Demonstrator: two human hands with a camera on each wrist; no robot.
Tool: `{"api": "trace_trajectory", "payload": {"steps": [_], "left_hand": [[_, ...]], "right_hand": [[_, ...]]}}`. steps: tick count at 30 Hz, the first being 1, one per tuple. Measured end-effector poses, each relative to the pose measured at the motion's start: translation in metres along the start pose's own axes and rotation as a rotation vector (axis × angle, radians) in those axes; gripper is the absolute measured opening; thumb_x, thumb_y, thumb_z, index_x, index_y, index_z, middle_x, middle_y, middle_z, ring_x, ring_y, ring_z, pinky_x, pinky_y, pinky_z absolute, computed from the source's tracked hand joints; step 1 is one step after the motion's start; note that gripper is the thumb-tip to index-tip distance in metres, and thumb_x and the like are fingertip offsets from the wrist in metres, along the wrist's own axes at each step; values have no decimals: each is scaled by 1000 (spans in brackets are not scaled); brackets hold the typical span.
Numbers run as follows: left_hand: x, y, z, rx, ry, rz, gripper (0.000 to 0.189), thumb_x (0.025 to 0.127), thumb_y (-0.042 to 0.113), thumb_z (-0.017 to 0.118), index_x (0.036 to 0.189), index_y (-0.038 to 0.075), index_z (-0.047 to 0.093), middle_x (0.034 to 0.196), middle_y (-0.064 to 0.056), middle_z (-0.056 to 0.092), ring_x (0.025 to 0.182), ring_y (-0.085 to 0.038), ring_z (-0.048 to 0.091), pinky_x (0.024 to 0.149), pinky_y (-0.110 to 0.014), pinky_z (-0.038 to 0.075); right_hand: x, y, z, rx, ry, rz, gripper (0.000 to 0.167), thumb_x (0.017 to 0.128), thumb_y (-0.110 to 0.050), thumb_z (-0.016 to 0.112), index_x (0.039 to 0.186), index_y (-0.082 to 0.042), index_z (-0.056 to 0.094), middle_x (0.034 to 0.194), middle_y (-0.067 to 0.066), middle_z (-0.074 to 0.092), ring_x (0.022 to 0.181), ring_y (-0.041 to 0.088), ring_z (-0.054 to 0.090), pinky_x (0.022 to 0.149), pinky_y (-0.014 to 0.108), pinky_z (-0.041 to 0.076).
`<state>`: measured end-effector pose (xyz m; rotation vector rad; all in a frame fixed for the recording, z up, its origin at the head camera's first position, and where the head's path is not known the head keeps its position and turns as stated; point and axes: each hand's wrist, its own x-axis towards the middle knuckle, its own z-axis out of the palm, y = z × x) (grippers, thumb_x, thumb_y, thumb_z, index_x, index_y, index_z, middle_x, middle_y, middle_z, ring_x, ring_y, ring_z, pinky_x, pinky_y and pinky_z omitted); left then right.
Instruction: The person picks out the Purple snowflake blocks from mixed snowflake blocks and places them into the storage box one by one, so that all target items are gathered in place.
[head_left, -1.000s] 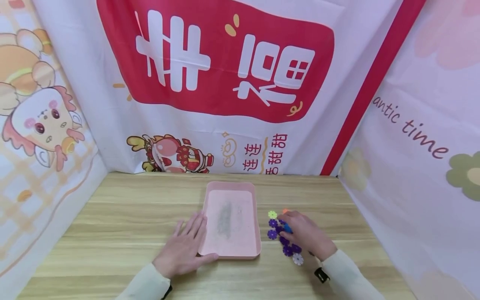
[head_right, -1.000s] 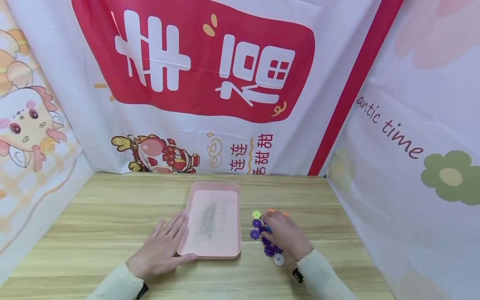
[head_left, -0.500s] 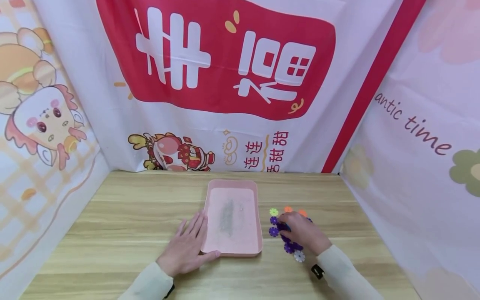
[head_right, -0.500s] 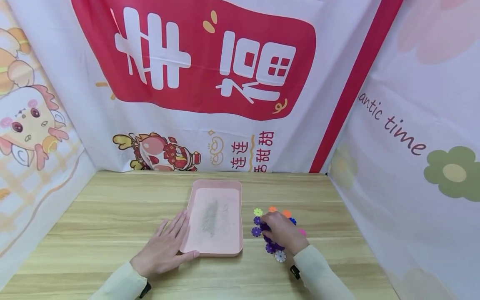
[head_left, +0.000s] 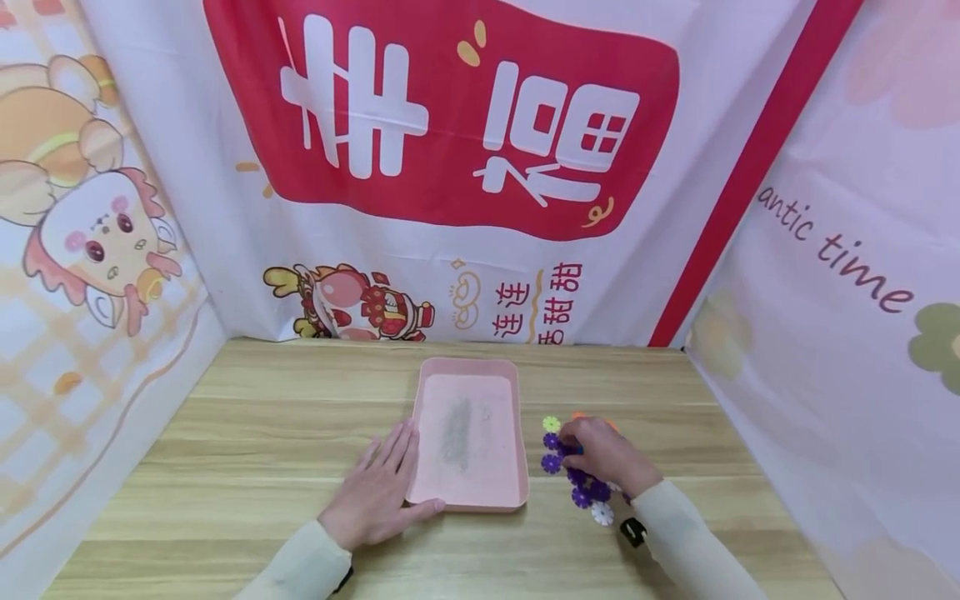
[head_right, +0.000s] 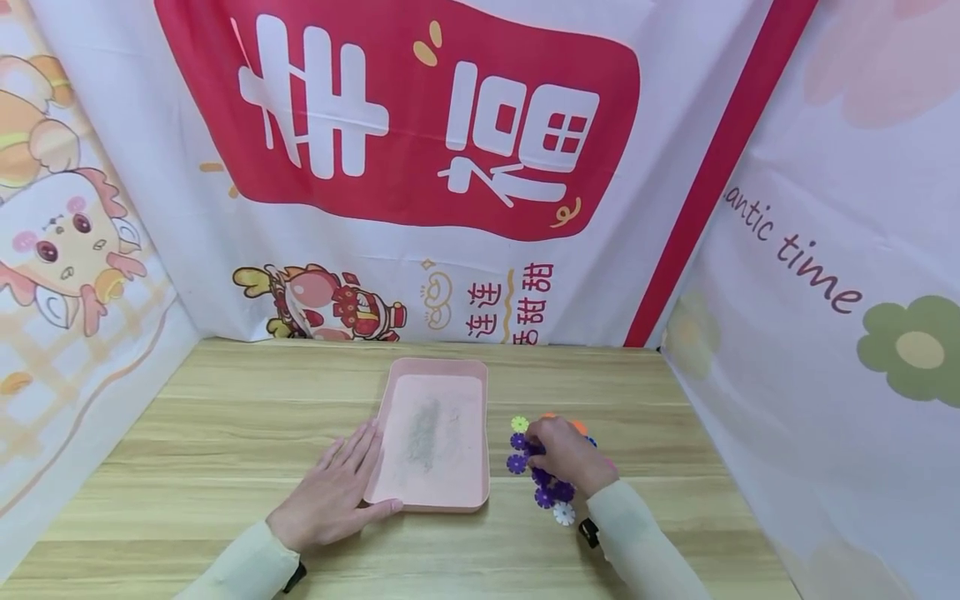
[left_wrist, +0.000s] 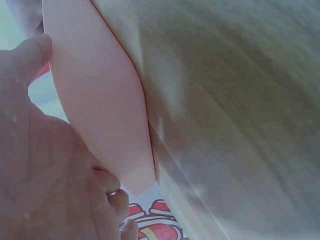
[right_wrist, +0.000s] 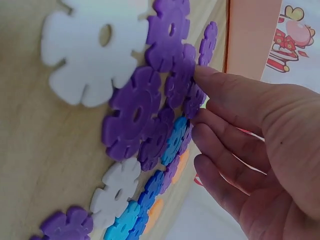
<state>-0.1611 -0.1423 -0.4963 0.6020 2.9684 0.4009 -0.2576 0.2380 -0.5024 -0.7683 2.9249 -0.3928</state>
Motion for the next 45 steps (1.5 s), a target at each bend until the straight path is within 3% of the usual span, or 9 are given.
{"api": "trace_trajectory", "payload": {"steps": [5, 14, 22, 29, 34, 39, 45], "left_hand": [[2, 3, 1, 8, -9, -9, 107, 99, 75, 51, 165, -5, 23, 177, -21, 15, 165, -39, 17, 134, -62, 19], [7, 5, 1, 16, -2, -21, 106, 99, 74, 50, 165, -5, 23, 176, -22, 17, 165, -39, 19, 133, -61, 21], [8, 6, 1, 28, 4, -16, 106, 100, 73, 51, 165, -6, 25, 176, -23, 20, 164, -39, 20, 133, -61, 23], [7, 6, 0, 33, 18, 3, 104, 100, 71, 53, 163, -7, 27, 175, -24, 22, 164, -40, 22, 133, -59, 23], [7, 6, -1, 32, 15, -2, 104, 100, 71, 53, 163, -8, 27, 175, -24, 21, 164, -40, 21, 133, -59, 22], [8, 6, -2, 47, 4, -9, 105, 100, 73, 51, 164, -7, 27, 175, -23, 21, 164, -39, 20, 134, -58, 22], [7, 7, -1, 55, -5, -15, 106, 99, 74, 50, 164, -6, 26, 176, -22, 19, 164, -39, 20, 134, -57, 21]], "right_hand": [[-1, 4, -1, -1, -15, -8, 17, 85, -18, 90, 97, -15, 78, 91, -5, 72, 82, 9, 66, 75, 25, 62], [-4, 4, -15, 16, -2, -124, 10, 89, -8, 84, 89, -15, 77, 83, -6, 72, 75, 1, 63, 71, 22, 60], [1, -10, -33, 6, -28, -99, 9, 95, -7, 78, 90, -14, 76, 80, -6, 72, 70, 0, 62, 65, 18, 58], [14, -33, -54, -19, -24, -90, 6, 98, -13, 77, 94, -15, 80, 84, -5, 76, 70, 3, 60, 70, 22, 61], [27, -55, -65, -24, -39, -128, 8, 99, -12, 75, 93, -15, 80, 82, 0, 76, 65, 4, 58, 64, 21, 57], [39, -80, -64, -62, -35, -208, 14, 99, -10, 73, 86, -14, 77, 77, -4, 72, 64, 4, 56, 61, 19, 52], [52, -111, -57, -61, -64, -281, 8, 99, -11, 75, 94, -13, 80, 91, -1, 80, 77, 4, 68, 71, 17, 59]]}}
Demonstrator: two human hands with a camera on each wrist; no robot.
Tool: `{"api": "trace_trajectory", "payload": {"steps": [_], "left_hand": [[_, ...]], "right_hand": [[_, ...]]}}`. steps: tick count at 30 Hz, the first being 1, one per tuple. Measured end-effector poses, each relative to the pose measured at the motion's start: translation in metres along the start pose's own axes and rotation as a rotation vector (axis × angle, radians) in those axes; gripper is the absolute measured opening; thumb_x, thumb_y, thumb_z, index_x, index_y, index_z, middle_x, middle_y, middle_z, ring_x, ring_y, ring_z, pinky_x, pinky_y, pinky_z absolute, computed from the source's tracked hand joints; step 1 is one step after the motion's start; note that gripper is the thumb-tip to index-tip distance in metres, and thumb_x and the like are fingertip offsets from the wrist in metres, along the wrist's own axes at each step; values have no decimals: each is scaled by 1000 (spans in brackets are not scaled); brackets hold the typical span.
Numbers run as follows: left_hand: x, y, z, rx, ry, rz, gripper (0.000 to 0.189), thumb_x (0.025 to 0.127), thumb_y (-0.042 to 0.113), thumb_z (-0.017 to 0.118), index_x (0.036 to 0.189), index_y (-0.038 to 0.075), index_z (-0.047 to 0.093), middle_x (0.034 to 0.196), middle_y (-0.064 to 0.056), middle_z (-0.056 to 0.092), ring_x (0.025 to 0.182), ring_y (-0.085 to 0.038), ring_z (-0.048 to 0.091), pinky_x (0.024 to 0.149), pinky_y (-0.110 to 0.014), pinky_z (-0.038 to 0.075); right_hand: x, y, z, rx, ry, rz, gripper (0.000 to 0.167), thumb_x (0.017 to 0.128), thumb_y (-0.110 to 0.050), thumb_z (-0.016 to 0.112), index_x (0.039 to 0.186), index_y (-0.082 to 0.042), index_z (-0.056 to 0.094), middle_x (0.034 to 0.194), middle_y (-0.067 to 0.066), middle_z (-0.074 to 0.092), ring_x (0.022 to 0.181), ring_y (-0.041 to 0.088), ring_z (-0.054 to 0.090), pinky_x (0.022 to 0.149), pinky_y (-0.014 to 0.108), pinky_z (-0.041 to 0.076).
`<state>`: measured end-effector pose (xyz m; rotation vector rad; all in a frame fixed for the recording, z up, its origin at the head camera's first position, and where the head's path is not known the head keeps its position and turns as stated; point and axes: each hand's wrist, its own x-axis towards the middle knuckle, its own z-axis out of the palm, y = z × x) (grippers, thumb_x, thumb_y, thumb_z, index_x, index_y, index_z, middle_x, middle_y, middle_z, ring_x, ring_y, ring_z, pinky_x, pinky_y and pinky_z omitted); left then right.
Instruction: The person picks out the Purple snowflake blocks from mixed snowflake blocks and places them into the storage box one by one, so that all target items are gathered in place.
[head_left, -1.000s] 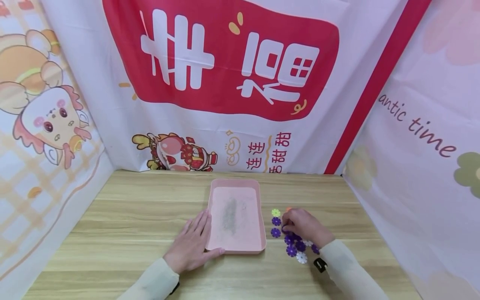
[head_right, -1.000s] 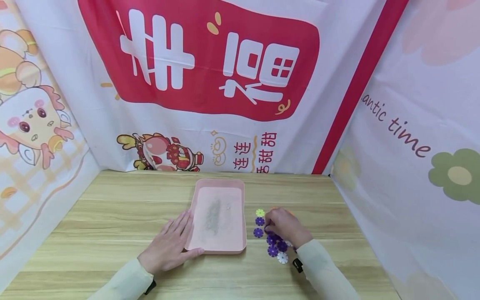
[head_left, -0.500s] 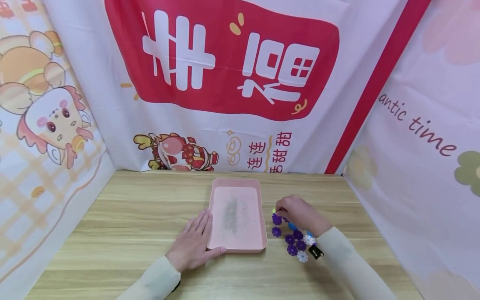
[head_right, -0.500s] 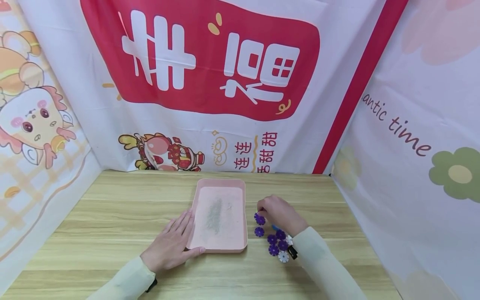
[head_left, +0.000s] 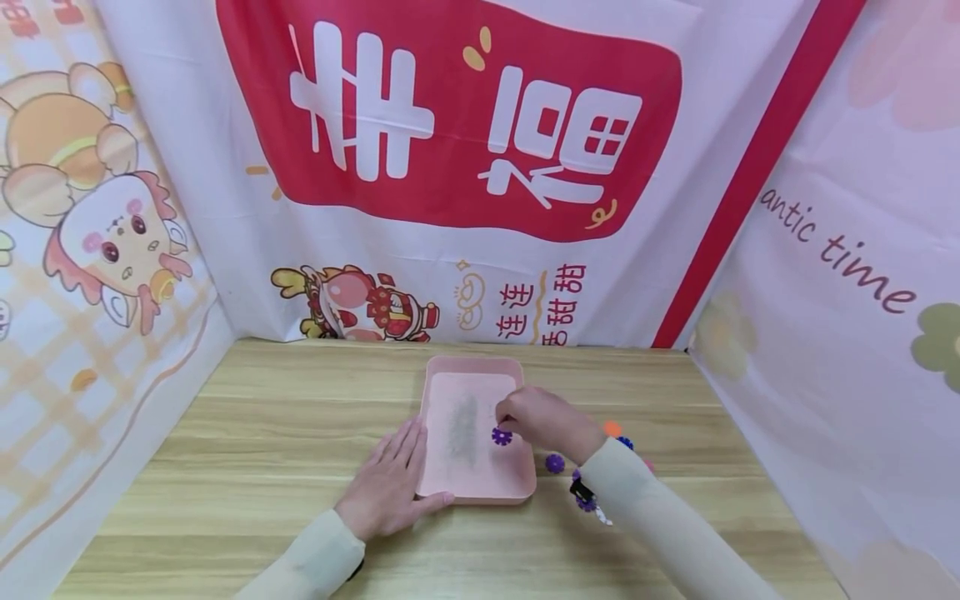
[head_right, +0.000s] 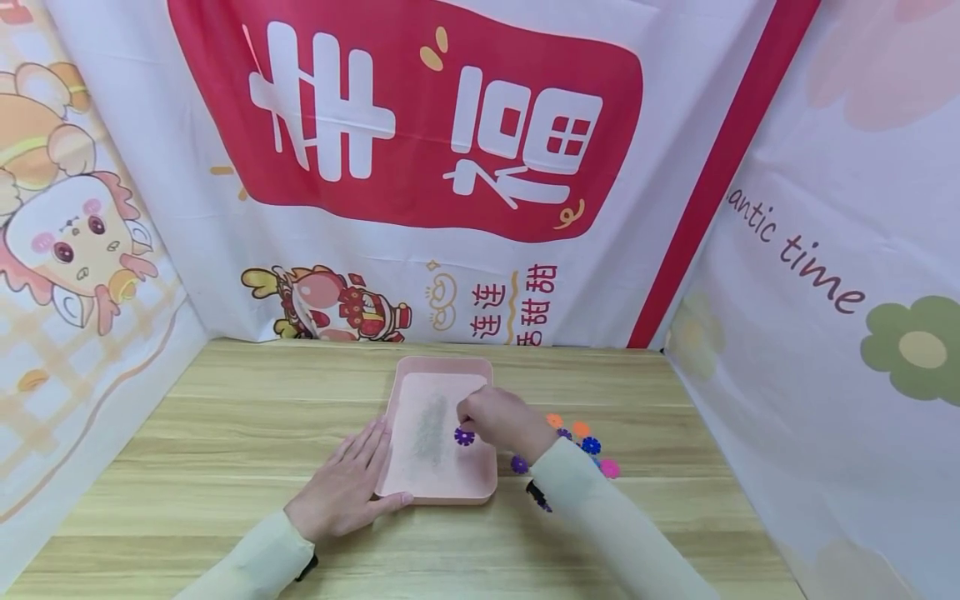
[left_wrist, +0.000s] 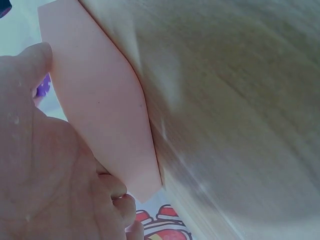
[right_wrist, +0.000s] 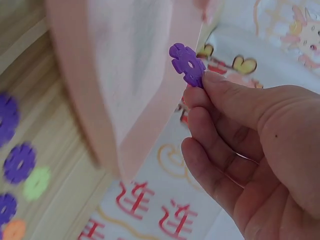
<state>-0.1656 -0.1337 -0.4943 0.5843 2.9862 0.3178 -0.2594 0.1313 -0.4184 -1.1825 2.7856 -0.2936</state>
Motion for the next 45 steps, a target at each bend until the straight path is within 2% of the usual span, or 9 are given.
{"api": "trace_trajectory", "payload": {"steps": [6, 17, 22, 30, 38, 45], "left_hand": [[0, 0, 0, -7, 7, 2, 106, 99, 72, 53, 164, -7, 25, 175, -23, 20, 164, -39, 21, 134, -58, 22], [-1, 3, -4, -5, 9, 27, 104, 99, 69, 56, 162, -9, 28, 174, -26, 22, 163, -42, 23, 133, -59, 24], [0, 1, 2, -16, 19, 38, 103, 100, 68, 56, 161, -10, 30, 173, -27, 24, 162, -44, 23, 133, -60, 22], [-2, 2, 1, -3, 11, 42, 106, 99, 72, 54, 162, -9, 30, 173, -27, 24, 162, -44, 22, 133, -60, 22], [0, -4, 9, -15, 36, 48, 108, 97, 75, 53, 162, -9, 30, 174, -26, 23, 163, -42, 22, 132, -59, 24], [-1, -1, -1, 21, 1, 23, 105, 99, 74, 51, 163, -7, 28, 175, -24, 21, 164, -41, 21, 134, -57, 22]], "right_hand": [[23, -17, 5, -12, -42, -84, 7, 99, -13, 76, 96, -15, 82, 93, -3, 81, 78, 1, 67, 72, 13, 59], [69, -29, 23, -11, -251, -141, 9, 100, -17, 74, 92, -16, 80, 87, -8, 78, 75, -1, 63, 75, 13, 56], [80, -35, 33, 23, -325, -84, 9, 100, -19, 74, 94, -18, 81, 89, -10, 77, 77, -1, 64, 79, 14, 56], [86, -43, 47, 73, -409, 19, 11, 101, -22, 73, 93, -20, 80, 84, -10, 74, 74, 3, 61, 75, 17, 53], [88, -43, 55, 113, -428, 91, 7, 101, -25, 73, 101, -22, 79, 85, -9, 73, 74, 5, 62, 75, 17, 55], [87, -39, 53, 80, -390, 68, 7, 100, -27, 74, 102, -23, 80, 86, -12, 72, 78, 4, 62, 79, 18, 56]]}}
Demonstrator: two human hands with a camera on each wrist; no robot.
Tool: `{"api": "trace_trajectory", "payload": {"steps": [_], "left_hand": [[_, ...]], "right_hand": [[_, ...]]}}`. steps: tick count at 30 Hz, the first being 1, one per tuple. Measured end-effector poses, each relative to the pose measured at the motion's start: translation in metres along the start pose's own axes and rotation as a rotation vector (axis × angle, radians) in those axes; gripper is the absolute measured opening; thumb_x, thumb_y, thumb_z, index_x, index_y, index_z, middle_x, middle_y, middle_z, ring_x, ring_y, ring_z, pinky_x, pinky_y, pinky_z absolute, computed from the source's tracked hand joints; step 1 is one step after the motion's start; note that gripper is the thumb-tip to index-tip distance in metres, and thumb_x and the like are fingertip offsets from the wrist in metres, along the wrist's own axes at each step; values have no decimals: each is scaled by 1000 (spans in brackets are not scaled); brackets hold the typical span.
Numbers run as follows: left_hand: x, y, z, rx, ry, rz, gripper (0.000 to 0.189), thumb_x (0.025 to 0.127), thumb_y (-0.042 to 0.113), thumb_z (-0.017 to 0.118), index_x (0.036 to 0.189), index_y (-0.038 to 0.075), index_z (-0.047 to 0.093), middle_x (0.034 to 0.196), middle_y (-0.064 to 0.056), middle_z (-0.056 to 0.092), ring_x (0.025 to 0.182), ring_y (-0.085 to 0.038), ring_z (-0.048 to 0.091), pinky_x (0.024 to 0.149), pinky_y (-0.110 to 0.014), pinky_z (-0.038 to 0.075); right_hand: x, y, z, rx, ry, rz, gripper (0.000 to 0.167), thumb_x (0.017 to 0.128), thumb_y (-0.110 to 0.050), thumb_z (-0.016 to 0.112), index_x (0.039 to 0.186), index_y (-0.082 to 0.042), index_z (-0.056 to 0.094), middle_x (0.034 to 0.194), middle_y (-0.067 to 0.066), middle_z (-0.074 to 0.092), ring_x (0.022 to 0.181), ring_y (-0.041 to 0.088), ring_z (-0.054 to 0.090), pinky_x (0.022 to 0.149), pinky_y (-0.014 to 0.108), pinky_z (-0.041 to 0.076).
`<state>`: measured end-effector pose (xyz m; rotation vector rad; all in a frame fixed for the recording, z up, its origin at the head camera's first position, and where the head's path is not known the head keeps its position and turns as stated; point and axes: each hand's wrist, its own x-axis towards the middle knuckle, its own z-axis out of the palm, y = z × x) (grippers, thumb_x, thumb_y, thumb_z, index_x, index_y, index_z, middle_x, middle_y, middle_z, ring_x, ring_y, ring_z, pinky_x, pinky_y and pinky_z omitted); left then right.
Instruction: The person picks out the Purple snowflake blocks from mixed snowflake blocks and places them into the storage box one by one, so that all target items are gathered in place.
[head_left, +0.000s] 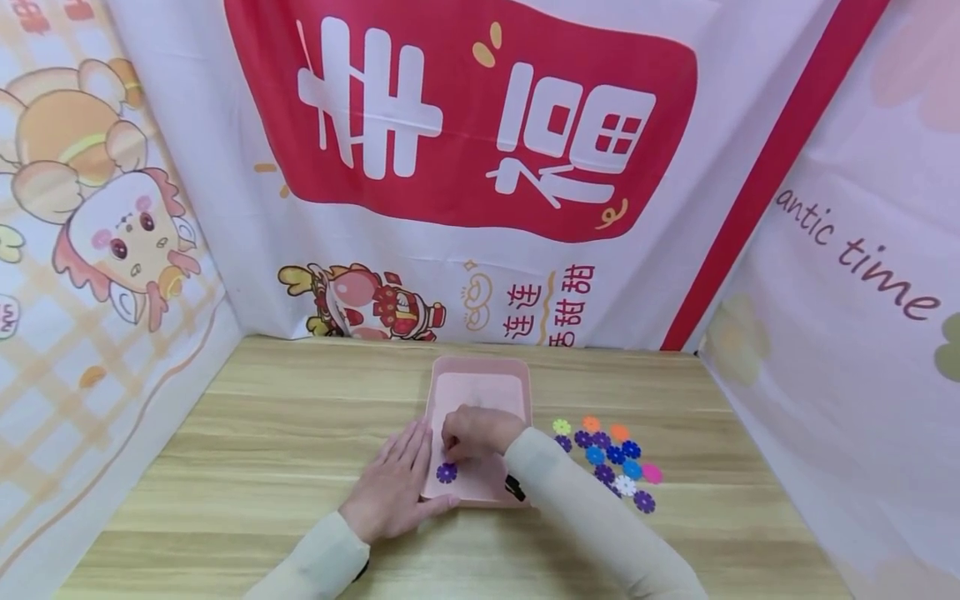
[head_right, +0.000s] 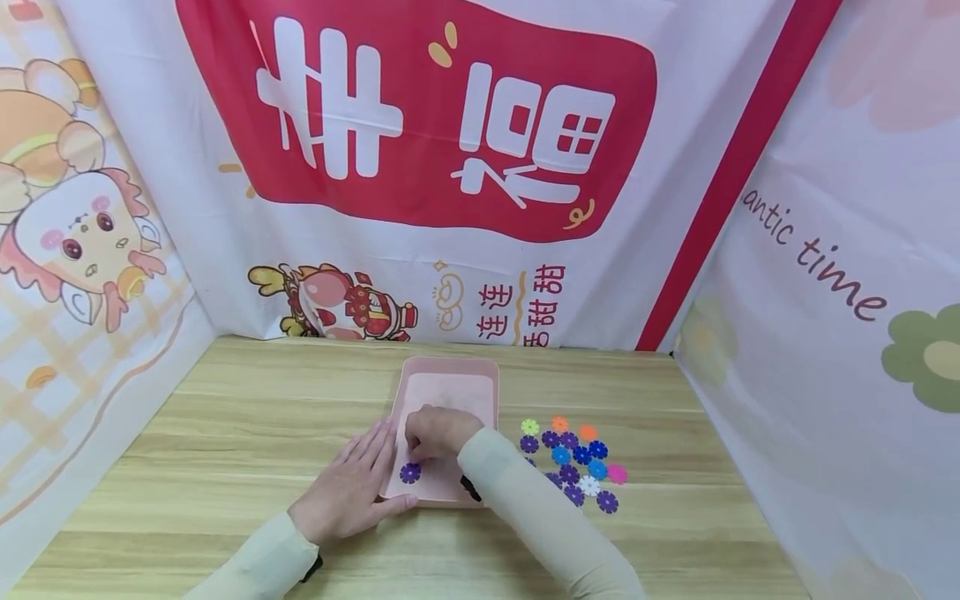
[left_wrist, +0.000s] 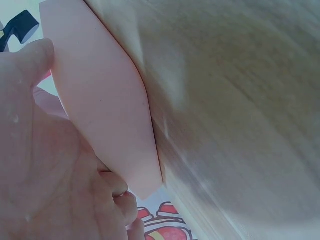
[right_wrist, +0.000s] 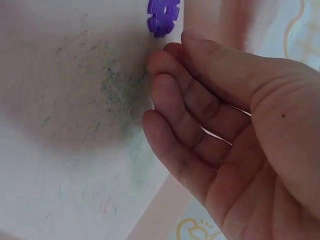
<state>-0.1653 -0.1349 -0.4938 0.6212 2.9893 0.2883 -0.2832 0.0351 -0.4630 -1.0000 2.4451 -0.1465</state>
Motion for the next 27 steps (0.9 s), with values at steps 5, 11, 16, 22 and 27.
{"api": "trace_trajectory", "payload": {"steps": [5, 11, 16, 22, 27], "left_hand": [[-1, 0, 0, -6, -22, -18, 106, 99, 74, 50, 164, -6, 26, 175, -24, 19, 164, -40, 21, 134, -56, 23], [2, -1, 1, -13, -5, -10, 106, 99, 73, 52, 164, -6, 26, 176, -24, 19, 164, -40, 21, 134, -57, 23], [2, -2, 2, 1, 0, -5, 106, 99, 73, 51, 164, -7, 26, 175, -25, 18, 163, -41, 22, 134, -57, 23], [2, -1, 2, 8, -4, -12, 107, 99, 75, 49, 164, -6, 24, 176, -24, 17, 164, -41, 20, 134, -56, 22], [2, -1, 0, -1, -14, -12, 107, 99, 75, 49, 164, -6, 24, 176, -24, 17, 164, -41, 20, 135, -55, 22]], "right_hand": [[-9, 5, -5, -17, 34, -17, 7, 98, -27, 77, 101, -22, 81, 89, -12, 73, 82, 5, 63, 84, 20, 57], [-25, 18, -14, -20, 101, -75, 7, 98, -20, 77, 103, -16, 81, 93, -8, 75, 85, 4, 64, 86, 20, 57], [-46, 32, -23, 2, 153, -99, 11, 96, -16, 80, 106, -12, 80, 98, -5, 77, 89, 6, 66, 87, 21, 59], [-75, 56, -27, -15, 224, -167, 13, 92, -11, 82, 103, -6, 78, 102, 8, 79, 89, 12, 70, 84, 22, 60], [-97, 77, -25, -26, 248, -136, 11, 93, -9, 80, 104, -7, 78, 99, 5, 79, 87, 13, 70, 82, 25, 61]]}}
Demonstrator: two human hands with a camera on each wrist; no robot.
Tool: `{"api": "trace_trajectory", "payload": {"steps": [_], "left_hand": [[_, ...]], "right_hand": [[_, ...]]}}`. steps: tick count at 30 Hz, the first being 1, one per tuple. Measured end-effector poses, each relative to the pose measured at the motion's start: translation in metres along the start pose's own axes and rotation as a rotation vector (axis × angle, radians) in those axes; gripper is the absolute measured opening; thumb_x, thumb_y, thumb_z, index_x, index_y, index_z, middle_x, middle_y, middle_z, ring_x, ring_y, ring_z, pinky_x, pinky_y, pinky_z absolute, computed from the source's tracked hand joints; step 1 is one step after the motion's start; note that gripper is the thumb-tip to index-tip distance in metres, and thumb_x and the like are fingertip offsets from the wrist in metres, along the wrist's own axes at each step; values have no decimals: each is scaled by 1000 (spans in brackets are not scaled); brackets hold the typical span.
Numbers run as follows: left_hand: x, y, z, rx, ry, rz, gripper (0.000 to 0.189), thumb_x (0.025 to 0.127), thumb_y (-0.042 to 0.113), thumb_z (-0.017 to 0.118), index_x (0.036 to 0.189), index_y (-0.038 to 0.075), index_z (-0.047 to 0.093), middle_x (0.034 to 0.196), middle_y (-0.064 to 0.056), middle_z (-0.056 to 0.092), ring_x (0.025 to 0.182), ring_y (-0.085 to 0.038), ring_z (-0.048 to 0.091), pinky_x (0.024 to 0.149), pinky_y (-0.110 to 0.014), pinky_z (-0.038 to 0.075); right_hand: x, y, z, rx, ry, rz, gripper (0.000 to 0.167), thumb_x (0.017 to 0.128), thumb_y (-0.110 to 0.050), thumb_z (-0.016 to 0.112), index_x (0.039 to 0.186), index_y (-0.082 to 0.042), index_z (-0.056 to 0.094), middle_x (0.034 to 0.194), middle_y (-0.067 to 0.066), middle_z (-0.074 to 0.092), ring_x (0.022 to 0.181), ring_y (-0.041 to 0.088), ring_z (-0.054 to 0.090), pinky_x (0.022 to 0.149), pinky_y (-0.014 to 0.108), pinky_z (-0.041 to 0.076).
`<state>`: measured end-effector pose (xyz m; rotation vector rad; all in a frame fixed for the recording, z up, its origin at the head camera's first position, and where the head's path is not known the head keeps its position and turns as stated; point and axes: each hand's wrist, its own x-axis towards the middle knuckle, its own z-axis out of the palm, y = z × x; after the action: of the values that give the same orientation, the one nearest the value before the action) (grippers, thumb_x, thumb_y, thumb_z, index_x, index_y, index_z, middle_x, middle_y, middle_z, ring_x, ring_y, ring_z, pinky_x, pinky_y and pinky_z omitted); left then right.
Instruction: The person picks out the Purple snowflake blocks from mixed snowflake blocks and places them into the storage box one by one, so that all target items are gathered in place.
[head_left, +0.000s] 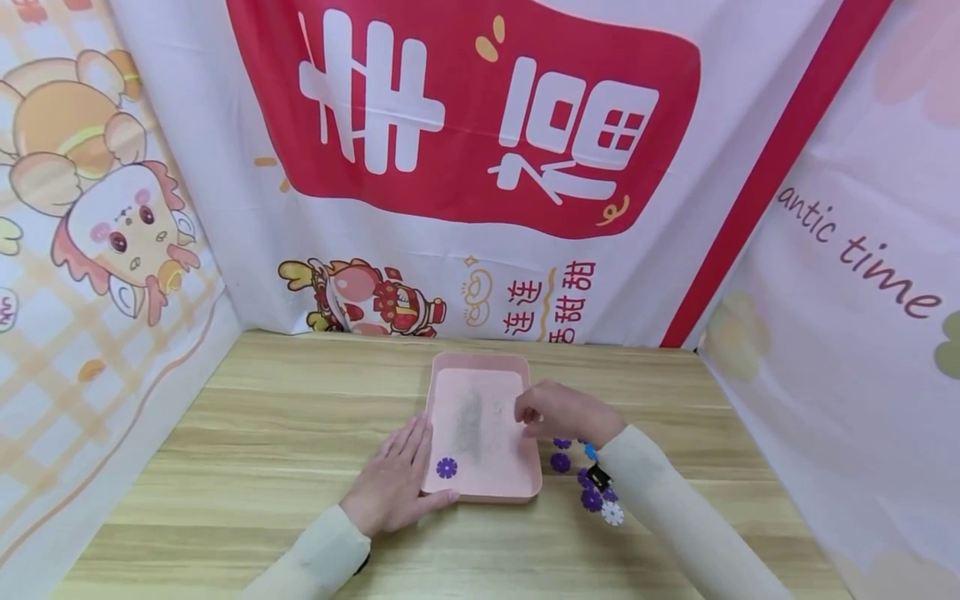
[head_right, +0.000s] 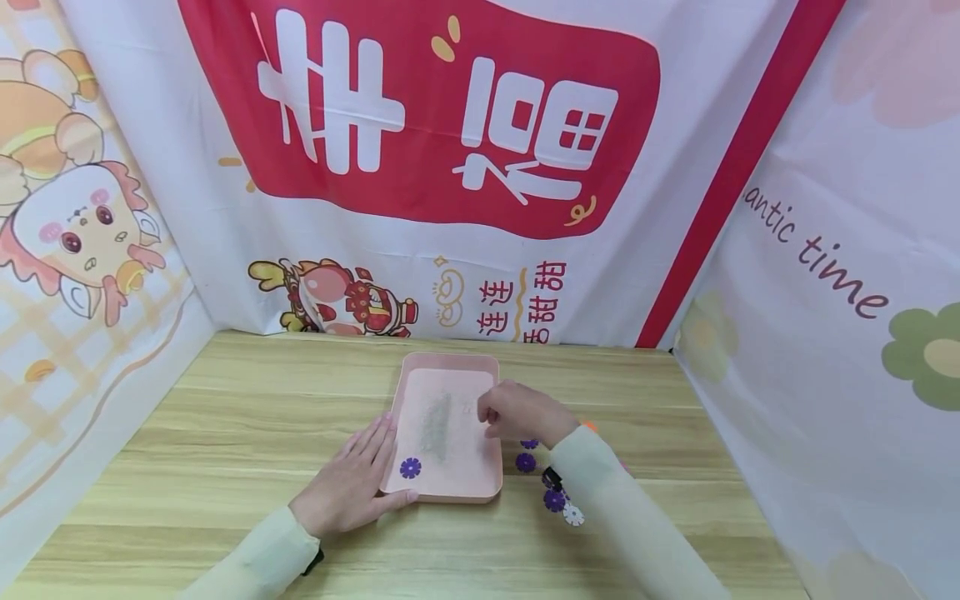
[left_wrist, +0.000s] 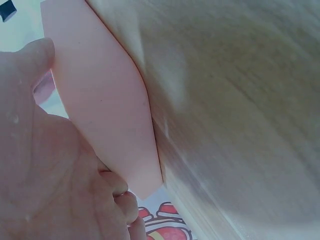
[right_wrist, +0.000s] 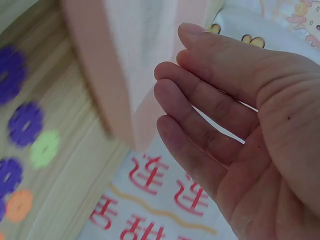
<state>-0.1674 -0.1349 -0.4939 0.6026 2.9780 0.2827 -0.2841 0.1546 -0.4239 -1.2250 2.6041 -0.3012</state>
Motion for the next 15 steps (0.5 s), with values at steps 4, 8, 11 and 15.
{"api": "trace_trajectory", "payload": {"steps": [4, 8, 11, 15], "left_hand": [[0, 0, -1, -8, -6, 2, 107, 100, 74, 50, 165, -6, 24, 176, -24, 17, 164, -41, 20, 135, -55, 22], [1, -1, -1, -17, -1, -1, 107, 99, 74, 51, 165, -6, 24, 176, -24, 17, 164, -41, 20, 135, -56, 22], [1, -1, -1, -22, 1, -3, 107, 99, 75, 51, 165, -6, 24, 176, -24, 17, 164, -41, 19, 135, -56, 22], [1, -1, 0, -23, 2, 1, 107, 99, 74, 50, 164, -6, 24, 175, -24, 18, 164, -41, 19, 135, -56, 22]], "right_hand": [[-17, 12, -2, -11, -3, 51, 11, 93, -10, 81, 104, -9, 78, 97, 0, 78, 85, 11, 69, 81, 27, 62], [-30, 23, -3, -28, -1, 103, 13, 93, -13, 82, 105, -11, 78, 97, -1, 77, 86, 11, 68, 82, 30, 62], [-37, 31, 0, -23, -15, 140, 14, 93, -14, 82, 106, -11, 78, 96, -2, 76, 86, 9, 67, 83, 31, 63], [-43, 43, 8, -1, -37, 185, 15, 93, -14, 82, 106, -10, 77, 95, -1, 75, 85, 11, 65, 84, 35, 63]]}}
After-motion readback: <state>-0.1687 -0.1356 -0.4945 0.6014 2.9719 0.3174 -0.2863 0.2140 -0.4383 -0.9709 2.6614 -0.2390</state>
